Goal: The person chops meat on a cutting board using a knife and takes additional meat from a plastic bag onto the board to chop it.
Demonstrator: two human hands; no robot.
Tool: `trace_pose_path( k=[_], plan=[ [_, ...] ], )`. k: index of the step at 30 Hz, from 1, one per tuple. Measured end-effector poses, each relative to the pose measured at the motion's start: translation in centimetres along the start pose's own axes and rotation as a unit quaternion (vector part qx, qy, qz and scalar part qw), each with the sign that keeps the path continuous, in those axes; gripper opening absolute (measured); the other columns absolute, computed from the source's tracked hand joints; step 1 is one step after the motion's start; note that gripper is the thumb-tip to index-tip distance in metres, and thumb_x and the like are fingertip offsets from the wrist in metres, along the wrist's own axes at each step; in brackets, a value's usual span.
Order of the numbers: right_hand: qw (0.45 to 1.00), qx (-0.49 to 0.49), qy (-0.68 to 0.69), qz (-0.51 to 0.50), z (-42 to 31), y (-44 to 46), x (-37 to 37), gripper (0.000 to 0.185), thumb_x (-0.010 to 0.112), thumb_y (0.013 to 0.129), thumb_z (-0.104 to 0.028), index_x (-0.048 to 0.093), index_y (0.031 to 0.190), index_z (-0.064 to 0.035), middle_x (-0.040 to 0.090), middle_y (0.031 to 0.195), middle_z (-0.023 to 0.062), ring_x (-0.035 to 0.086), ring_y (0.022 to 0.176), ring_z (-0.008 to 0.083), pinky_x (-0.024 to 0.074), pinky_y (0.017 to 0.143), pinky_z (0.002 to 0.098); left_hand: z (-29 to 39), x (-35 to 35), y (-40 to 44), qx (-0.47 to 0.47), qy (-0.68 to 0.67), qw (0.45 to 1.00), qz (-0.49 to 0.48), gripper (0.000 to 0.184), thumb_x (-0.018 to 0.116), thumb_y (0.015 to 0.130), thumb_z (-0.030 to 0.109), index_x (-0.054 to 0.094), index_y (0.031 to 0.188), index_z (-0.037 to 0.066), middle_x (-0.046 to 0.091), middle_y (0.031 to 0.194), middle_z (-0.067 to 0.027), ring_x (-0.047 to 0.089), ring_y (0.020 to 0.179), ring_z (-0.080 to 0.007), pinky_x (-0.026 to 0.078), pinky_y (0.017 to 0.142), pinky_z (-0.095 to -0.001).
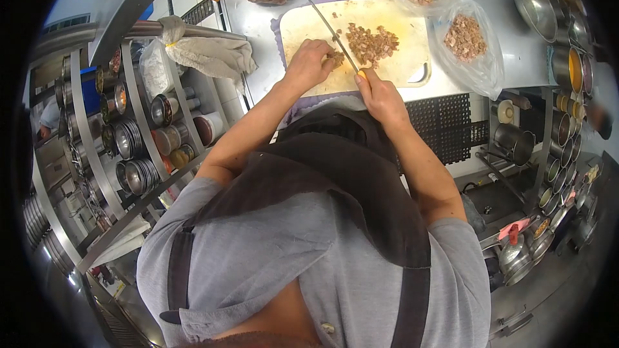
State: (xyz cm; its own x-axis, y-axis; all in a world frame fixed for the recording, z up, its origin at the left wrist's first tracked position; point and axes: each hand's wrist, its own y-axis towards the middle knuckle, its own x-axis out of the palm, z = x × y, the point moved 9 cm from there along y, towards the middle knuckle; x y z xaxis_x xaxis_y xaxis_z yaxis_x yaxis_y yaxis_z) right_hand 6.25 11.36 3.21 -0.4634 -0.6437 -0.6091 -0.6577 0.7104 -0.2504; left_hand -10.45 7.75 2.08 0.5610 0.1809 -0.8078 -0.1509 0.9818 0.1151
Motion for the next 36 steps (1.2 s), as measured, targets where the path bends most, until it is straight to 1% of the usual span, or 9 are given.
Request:
trace_pose_path(
  k=[7, 10, 12, 19, 21, 24, 30, 35, 36],
  plan=[
    [0.996, -0.007, 0.071, 0.057, -1.8, -0.6, -1.5, 0.033, 0.049, 0.102, -0.029, 0.057, 0.120, -0.0021, 0.064, 0.073, 0.0259, 0.061, 0.073, 0.0472, 0.0460, 0.064, 0.0497, -0.2, -1.3, -0.7, -0.028, -0.010, 0.999, 0.039, 0.014, 0.068, 0.076, 0.009, 0.067, 0.089, 0.002, 0.064, 0.093, -0.0149, 0.059, 0.093, -0.0344, 0.049, 0.084, -0.0424],
    [0.998, -0.022, -0.015, 0.049, 0.4, 0.3, 0.6, 0.030, 0.048, 0.101, -0.030, 0.056, 0.110, -0.0022, 0.063, 0.072, 0.0278, 0.063, 0.072, 0.0469, 0.0469, 0.063, 0.0543, -0.2, -1.0, -0.7, -0.023, -0.010, 0.999, 0.041, 0.014, 0.068, 0.076, 0.008, 0.066, 0.089, 0.002, 0.064, 0.092, -0.0152, 0.059, 0.092, -0.0347, 0.049, 0.084, -0.0428],
    [0.997, 0.021, -0.078, -0.010, 2.2, 1.0, 2.3, 0.031, 0.046, 0.102, -0.031, 0.055, 0.106, -0.0019, 0.063, 0.073, 0.0284, 0.062, 0.073, 0.0479, 0.0472, 0.064, 0.0560, -0.1, -0.8, -0.6, -0.012, -0.010, 0.999, 0.037, 0.014, 0.067, 0.076, 0.008, 0.066, 0.089, 0.002, 0.064, 0.091, -0.0153, 0.059, 0.090, -0.0348, 0.049, 0.082, -0.0430],
    [0.999, 0.007, -0.049, 0.010, 2.4, 0.8, 1.7, 0.032, 0.045, 0.102, -0.032, 0.054, 0.107, -0.0022, 0.063, 0.075, 0.0298, 0.062, 0.076, 0.0499, 0.0470, 0.068, 0.0574, -0.3, -0.1, -0.1, -0.026, -0.013, 0.999, 0.042, 0.016, 0.068, 0.079, 0.010, 0.066, 0.092, 0.002, 0.065, 0.094, -0.0156, 0.059, 0.093, -0.0351, 0.049, 0.083, -0.0433],
    [0.998, 0.038, -0.038, -0.023, 2.7, 1.0, 2.0, 0.037, 0.044, 0.103, -0.035, 0.055, 0.109, -0.0002, 0.063, 0.083, 0.0327, 0.060, 0.084, 0.0507, 0.0463, 0.072, 0.0551, 0.0, -0.3, 1.0, 0.004, 0.008, 0.997, 0.078, 0.017, 0.066, 0.079, 0.012, 0.067, 0.093, 0.001, 0.065, 0.094, -0.0158, 0.059, 0.092, -0.0350, 0.049, 0.083, -0.0432],
    [0.998, 0.029, -0.044, -0.018, 1.8, 1.2, 1.7, 0.034, 0.044, 0.102, -0.033, 0.054, 0.106, -0.0011, 0.063, 0.078, 0.0313, 0.061, 0.079, 0.0503, 0.0463, 0.071, 0.0574, 0.0, 0.9, 2.1, 0.022, 0.034, 0.999, 0.034, 0.019, 0.065, 0.080, 0.012, 0.068, 0.094, 0.001, 0.065, 0.093, -0.0160, 0.058, 0.090, -0.0350, 0.049, 0.083, -0.0430],
    [0.999, 0.048, -0.013, -0.018, 1.0, 4.3, 2.5, 0.037, 0.042, 0.103, -0.034, 0.056, 0.101, 0.0011, 0.063, 0.082, 0.0328, 0.061, 0.082, 0.0501, 0.0466, 0.075, 0.0565, -0.1, 0.3, 3.0, 0.043, 0.055, 0.995, 0.065, 0.013, 0.062, 0.080, 0.011, 0.068, 0.087, 0.002, 0.064, 0.087, -0.0140, 0.059, 0.089, -0.0317, 0.049, 0.084, -0.0408],
    [0.997, 0.065, 0.001, -0.036, 0.4, 5.6, 2.5, 0.040, 0.040, 0.103, -0.034, 0.055, 0.103, 0.0023, 0.063, 0.083, 0.0329, 0.062, 0.083, 0.0497, 0.0468, 0.076, 0.0561, -1.3, 0.1, 4.4, 0.033, 0.050, 0.996, 0.064, 0.013, 0.063, 0.080, 0.008, 0.067, 0.090, 0.001, 0.064, 0.088, -0.0164, 0.059, 0.086, -0.0349, 0.049, 0.082, -0.0434],
    [0.998, 0.056, 0.018, -0.034, 0.1, 5.3, 2.4, 0.040, 0.039, 0.104, -0.034, 0.053, 0.100, 0.0023, 0.062, 0.072, 0.0277, 0.060, 0.064, 0.0421, 0.0471, 0.063, 0.0510, -1.7, 0.2, 4.7, 0.025, 0.044, 0.997, 0.065, 0.011, 0.063, 0.080, 0.008, 0.067, 0.088, 0.001, 0.064, 0.087, -0.0167, 0.059, 0.085, -0.0352, 0.049, 0.081, -0.0438]
  ],
)
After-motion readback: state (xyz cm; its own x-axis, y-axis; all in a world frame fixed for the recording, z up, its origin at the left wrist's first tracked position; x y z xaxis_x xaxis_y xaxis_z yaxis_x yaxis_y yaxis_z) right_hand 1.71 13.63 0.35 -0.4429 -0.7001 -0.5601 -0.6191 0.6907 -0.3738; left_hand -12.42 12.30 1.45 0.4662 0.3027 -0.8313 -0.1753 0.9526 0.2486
